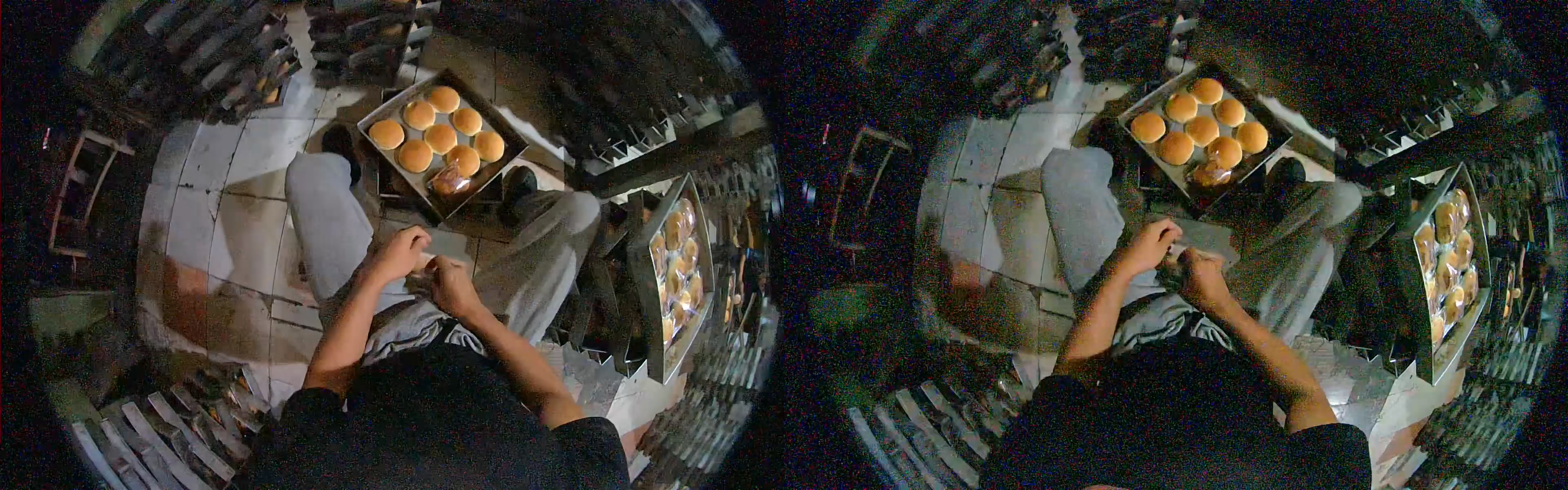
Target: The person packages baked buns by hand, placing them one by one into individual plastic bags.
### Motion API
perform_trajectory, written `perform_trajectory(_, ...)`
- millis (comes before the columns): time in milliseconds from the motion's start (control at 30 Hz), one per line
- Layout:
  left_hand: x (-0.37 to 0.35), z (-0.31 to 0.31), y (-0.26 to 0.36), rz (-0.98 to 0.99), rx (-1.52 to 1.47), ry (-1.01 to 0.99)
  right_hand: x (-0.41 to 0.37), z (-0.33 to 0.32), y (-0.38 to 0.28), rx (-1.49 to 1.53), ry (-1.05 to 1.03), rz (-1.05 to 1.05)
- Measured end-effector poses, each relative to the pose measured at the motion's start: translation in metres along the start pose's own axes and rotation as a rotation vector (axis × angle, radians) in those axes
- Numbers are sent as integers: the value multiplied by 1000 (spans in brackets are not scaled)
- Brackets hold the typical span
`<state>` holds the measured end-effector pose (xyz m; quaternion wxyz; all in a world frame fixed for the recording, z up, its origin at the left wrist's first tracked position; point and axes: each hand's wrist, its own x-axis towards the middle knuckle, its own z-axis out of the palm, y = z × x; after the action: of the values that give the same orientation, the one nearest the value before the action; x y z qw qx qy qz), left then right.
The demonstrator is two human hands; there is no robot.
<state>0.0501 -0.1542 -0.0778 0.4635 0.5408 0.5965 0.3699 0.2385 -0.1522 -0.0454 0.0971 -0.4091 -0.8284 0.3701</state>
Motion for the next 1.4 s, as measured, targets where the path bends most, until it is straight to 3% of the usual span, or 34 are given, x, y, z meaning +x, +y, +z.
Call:
perform_trajectory(67, 0, 0, 25, -82, 90, -98, -6, 9, 25, 3, -62, -240)
perform_trajectory(100, 4, 1, 35, -131, 192, -188, -7, 2, 31, 12, -64, -230)
perform_trajectory(167, -1, 16, 44, -21, 129, -114, 4, -22, 35, 92, -179, 119)
perform_trajectory(200, 2, 20, 49, 90, 58, -24, 13, -35, 33, 127, 226, -33)
perform_trajectory(233, 7, 16, 57, 88, 71, -29, 18, -68, 19, 149, 281, 33)
perform_trajectory(300, 14, 4, 74, -209, 458, -267, 23, -92, 45, 41, 382, -84)
perform_trajectory(333, 22, 9, 41, -189, 460, -206, 24, -104, 47, 6, 426, -119)
perform_trajectory(367, 31, 14, 9, -168, 462, -146, 19, -138, 15, 142, 284, -63)
perform_trajectory(400, 40, -4, 61, -48, 565, -153, 17, -157, -2, 276, 139, -10)
perform_trajectory(433, 48, -16, 99, 69, 661, -159, 15, -157, -2, 279, 156, -8)
perform_trajectory(500, 56, -19, 114, 141, 758, -213, 7, -153, -4, 265, -79, -39)
perform_trajectory(533, 54, -16, 117, 314, 699, -219, 7, -140, -4, 326, 60, -214)
perform_trajectory(567, 54, -14, 118, 485, 636, -223, 6, -130, 2, 311, -69, -116)
perform_trajectory(633, 56, -15, 123, 430, 683, -329, 9, -113, 0, 237, -144, -51)
perform_trajectory(700, 51, -17, 132, 585, 841, -112, 22, -105, -1, 68, -63, -108)
perform_trajectory(767, 47, -26, 162, 520, 771, -172, 43, -99, 1, -98, 33, -158)
perform_trajectory(833, 45, -34, 176, 548, 528, 30, 69, -100, 0, 143, 183, -326)
perform_trajectory(867, 54, -35, 167, 465, 416, 215, 80, -101, -14, 239, 257, -216)
perform_trajectory(900, 67, -33, 154, 467, 410, 231, 91, -93, -30, 227, 249, -226)
perform_trajectory(933, 79, -32, 143, 157, -193, 225, 97, -80, -46, 363, 250, -223)
perform_trajectory(967, 85, -46, 130, 89, -478, 154, 103, -70, -61, 497, 239, -213)
perform_trajectory(1000, 91, -60, 122, 6, -761, 107, 119, -84, -86, 313, 333, -240)
perform_trajectory(1033, 97, -81, 119, 31, -604, 268, 132, -82, -98, 418, 399, -293)
perform_trajectory(1100, 113, -113, 113, 52, -647, 673, 149, -81, -113, 412, 341, -323)
perform_trajectory(1133, 123, -128, 99, 85, -498, 866, 165, -68, -102, 393, 302, -338)
perform_trajectory(1167, 131, -144, 80, 107, -338, 1053, 185, -44, -73, 245, 212, -201)
perform_trajectory(1200, 132, -153, 57, -30, -512, 1048, 204, -19, -38, 91, 119, -66)
perform_trajectory(1233, 133, -161, 35, -166, -691, 1051, 234, 1, 4, 130, 11, -160)
perform_trajectory(1267, 130, -165, 41, -130, -869, 945, 264, 19, 25, 84, 7, -50)
perform_trajectory(1300, 127, -172, 41, -77, -1030, 829, 295, 34, 39, 1, 150, -101)
perform_trajectory(1333, 130, -170, 9, -164, -1037, 776, 332, 46, 56, -89, 232, -123)
perform_trajectory(1367, 132, -173, 24, 7, -1004, 889, 370, 55, 71, -156, 275, -131)
perform_trajectory(1400, 130, -180, 36, 30, -1051, 919, 405, 61, 83, -211, 297, -118)
